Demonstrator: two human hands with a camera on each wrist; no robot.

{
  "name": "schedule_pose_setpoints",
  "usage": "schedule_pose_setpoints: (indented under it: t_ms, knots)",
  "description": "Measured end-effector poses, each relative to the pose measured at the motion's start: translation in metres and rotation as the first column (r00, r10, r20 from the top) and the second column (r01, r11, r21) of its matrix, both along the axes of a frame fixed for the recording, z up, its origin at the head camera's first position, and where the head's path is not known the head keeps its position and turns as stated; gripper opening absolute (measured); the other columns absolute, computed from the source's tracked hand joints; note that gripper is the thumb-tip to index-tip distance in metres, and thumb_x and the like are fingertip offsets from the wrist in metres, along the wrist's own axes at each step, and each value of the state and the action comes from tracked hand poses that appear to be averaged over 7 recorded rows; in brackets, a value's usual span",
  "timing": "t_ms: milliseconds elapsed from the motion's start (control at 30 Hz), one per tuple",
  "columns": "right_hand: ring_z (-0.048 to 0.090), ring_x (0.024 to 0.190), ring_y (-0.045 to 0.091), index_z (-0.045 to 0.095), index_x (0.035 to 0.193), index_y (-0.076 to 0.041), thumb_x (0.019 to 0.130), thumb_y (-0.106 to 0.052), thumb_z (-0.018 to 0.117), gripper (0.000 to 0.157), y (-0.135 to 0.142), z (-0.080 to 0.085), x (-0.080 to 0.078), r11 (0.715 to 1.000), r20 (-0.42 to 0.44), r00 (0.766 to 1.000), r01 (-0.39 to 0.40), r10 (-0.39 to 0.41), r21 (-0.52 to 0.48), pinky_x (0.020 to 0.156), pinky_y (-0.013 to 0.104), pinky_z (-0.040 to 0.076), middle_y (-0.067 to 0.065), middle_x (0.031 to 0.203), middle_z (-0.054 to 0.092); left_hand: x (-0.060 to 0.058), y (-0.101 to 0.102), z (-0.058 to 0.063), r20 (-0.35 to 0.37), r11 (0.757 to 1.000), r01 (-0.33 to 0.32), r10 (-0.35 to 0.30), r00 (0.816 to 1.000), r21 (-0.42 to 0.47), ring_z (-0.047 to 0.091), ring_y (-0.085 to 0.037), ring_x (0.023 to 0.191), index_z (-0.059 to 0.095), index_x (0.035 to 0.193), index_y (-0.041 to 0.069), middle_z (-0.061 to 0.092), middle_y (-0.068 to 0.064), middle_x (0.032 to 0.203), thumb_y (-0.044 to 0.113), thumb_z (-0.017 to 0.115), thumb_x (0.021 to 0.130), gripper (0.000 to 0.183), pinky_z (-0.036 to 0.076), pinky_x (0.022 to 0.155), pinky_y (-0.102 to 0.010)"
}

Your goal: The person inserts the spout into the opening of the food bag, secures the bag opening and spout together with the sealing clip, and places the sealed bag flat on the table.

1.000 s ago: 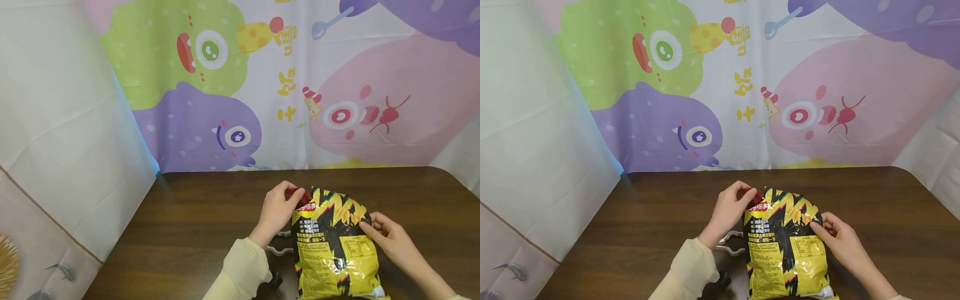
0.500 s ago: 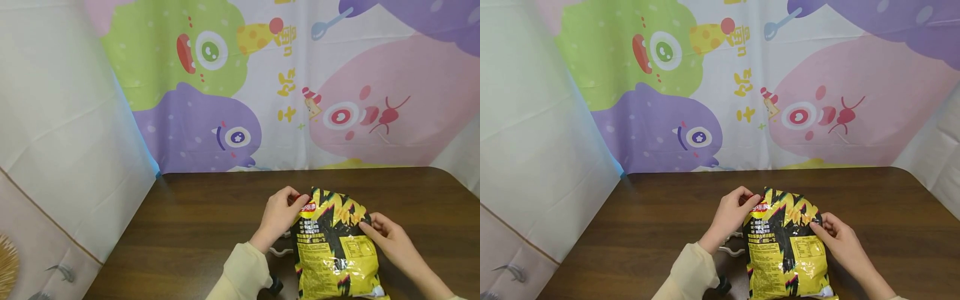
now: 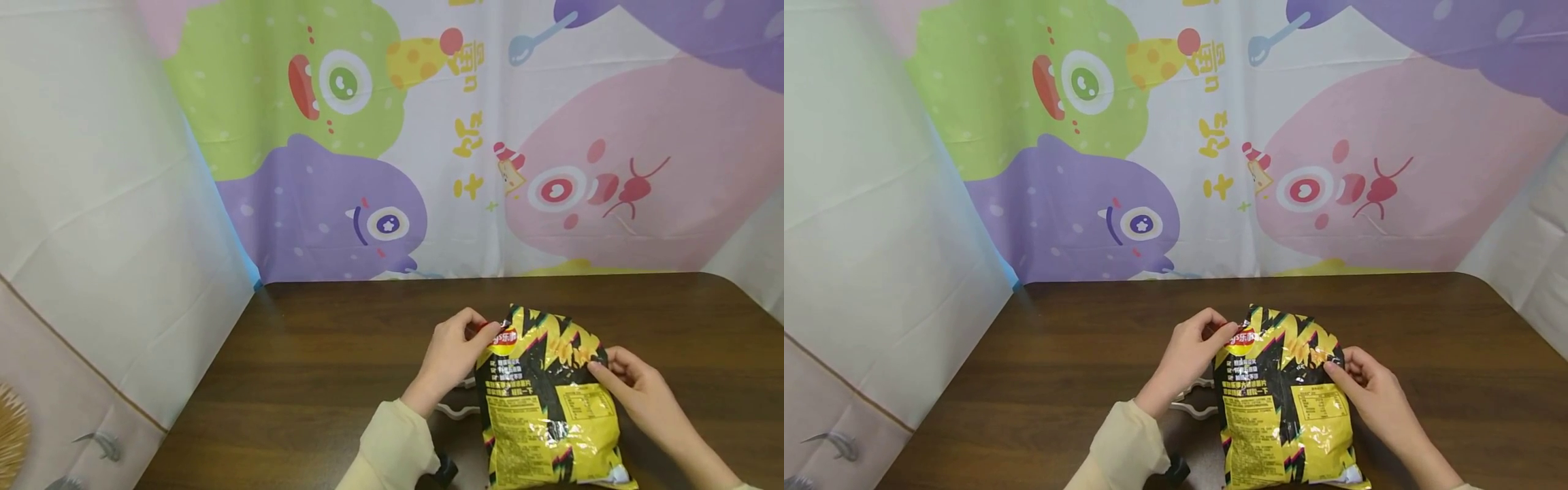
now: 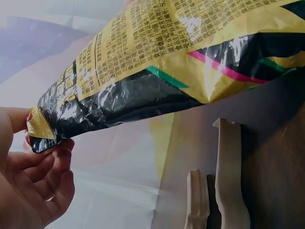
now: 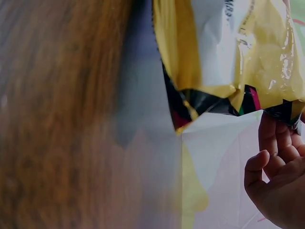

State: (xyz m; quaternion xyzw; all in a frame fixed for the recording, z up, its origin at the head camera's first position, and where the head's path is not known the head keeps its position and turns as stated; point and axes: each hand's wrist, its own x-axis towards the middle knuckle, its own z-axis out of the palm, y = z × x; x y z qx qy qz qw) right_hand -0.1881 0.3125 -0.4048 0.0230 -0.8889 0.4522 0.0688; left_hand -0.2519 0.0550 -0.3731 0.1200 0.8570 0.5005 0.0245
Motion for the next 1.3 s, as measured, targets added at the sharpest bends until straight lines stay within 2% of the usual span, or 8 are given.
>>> schedule_pose_setpoints:
  t_ms: [500, 767, 867, 1000, 1133, 1200, 1300]
  knots:
    - [0.042, 0.054, 0.009, 0.053, 0.091, -0.007, 0.092, -0.022, 0.054, 0.016, -0.002, -0.002, 0.001, 1.0, -0.006, 1.0, 0.018, -0.018, -0.003, 0.051, 0.025, 0.033, -0.005, 0.062, 0.049, 0.003, -0.008, -0.005, -0.018, 0.998, 0.064, -0.064, 0.998, 0.021, 0.048, -0.006, 0.064, 0.059, 0.088, 0.021, 0.055, 0.009, 0.073, 0.046, 0.057, 0.086, 0.025, 0.04, 0.057, -0.02]
    - [0.046, 0.06, 0.008, 0.052, 0.103, -0.006, 0.094, -0.029, 0.05, 0.025, -0.001, 0.001, -0.003, 0.998, 0.094, 0.996, -0.016, 0.01, 0.065, 0.056, 0.023, 0.034, -0.001, 0.071, 0.054, 0.006, -0.007, -0.007, -0.009, 0.995, 0.08, -0.08, 0.997, 0.058, 0.048, -0.007, 0.065, 0.058, 0.089, 0.021, 0.054, 0.008, 0.073, 0.044, 0.058, 0.086, 0.023, 0.041, 0.058, -0.02]
    - [0.048, 0.066, 0.0, 0.049, 0.111, -0.003, 0.093, -0.028, 0.05, 0.031, -0.002, 0.003, -0.006, 0.996, 0.095, 0.995, -0.028, 0.02, 0.084, 0.058, 0.021, 0.037, 0.002, 0.081, 0.058, 0.007, -0.007, -0.007, -0.008, 0.994, 0.079, -0.079, 0.997, 0.074, 0.047, -0.007, 0.065, 0.058, 0.089, 0.021, 0.053, 0.008, 0.073, 0.042, 0.058, 0.086, 0.022, 0.04, 0.058, -0.02]
    - [0.046, 0.082, -0.012, 0.042, 0.123, 0.0, 0.092, -0.02, 0.054, 0.039, -0.003, 0.01, -0.013, 0.995, -0.012, 0.999, -0.042, 0.043, 0.091, 0.066, 0.013, 0.04, 0.012, 0.102, 0.058, 0.008, -0.007, -0.006, -0.019, 0.993, 0.08, -0.079, 0.997, 0.089, 0.047, -0.007, 0.065, 0.058, 0.089, 0.02, 0.053, 0.007, 0.073, 0.041, 0.059, 0.086, 0.021, 0.04, 0.058, -0.02]
    - [0.042, 0.09, -0.015, 0.041, 0.128, -0.002, 0.089, -0.013, 0.058, 0.044, -0.006, 0.02, -0.02, 0.993, -0.157, 0.985, -0.062, 0.077, 0.097, 0.07, 0.006, 0.038, 0.015, 0.116, 0.049, 0.008, -0.006, -0.006, -0.031, 0.992, 0.085, -0.082, 0.996, 0.093, 0.046, -0.007, 0.064, 0.058, 0.089, 0.02, 0.052, 0.007, 0.073, 0.041, 0.059, 0.086, 0.022, 0.039, 0.058, -0.02]
    - [0.043, 0.094, -0.009, 0.042, 0.128, -0.003, 0.088, -0.013, 0.06, 0.045, -0.009, 0.027, -0.024, 0.991, -0.202, 0.975, -0.067, 0.09, 0.12, 0.072, 0.006, 0.037, 0.013, 0.121, 0.045, 0.008, -0.006, -0.007, -0.031, 0.992, 0.083, -0.08, 0.996, 0.091, 0.046, -0.006, 0.065, 0.058, 0.089, 0.02, 0.052, 0.007, 0.073, 0.042, 0.059, 0.086, 0.022, 0.039, 0.058, -0.019]
    - [0.045, 0.101, 0.009, 0.043, 0.129, -0.005, 0.086, -0.016, 0.062, 0.048, -0.015, 0.035, -0.029, 0.982, -0.236, 0.965, -0.072, 0.113, 0.176, 0.076, 0.013, 0.035, 0.013, 0.126, 0.041, 0.008, -0.005, -0.007, -0.035, 0.993, 0.081, -0.078, 0.996, 0.087, 0.047, -0.006, 0.065, 0.058, 0.089, 0.02, 0.053, 0.008, 0.073, 0.042, 0.059, 0.085, 0.022, 0.04, 0.058, -0.019]
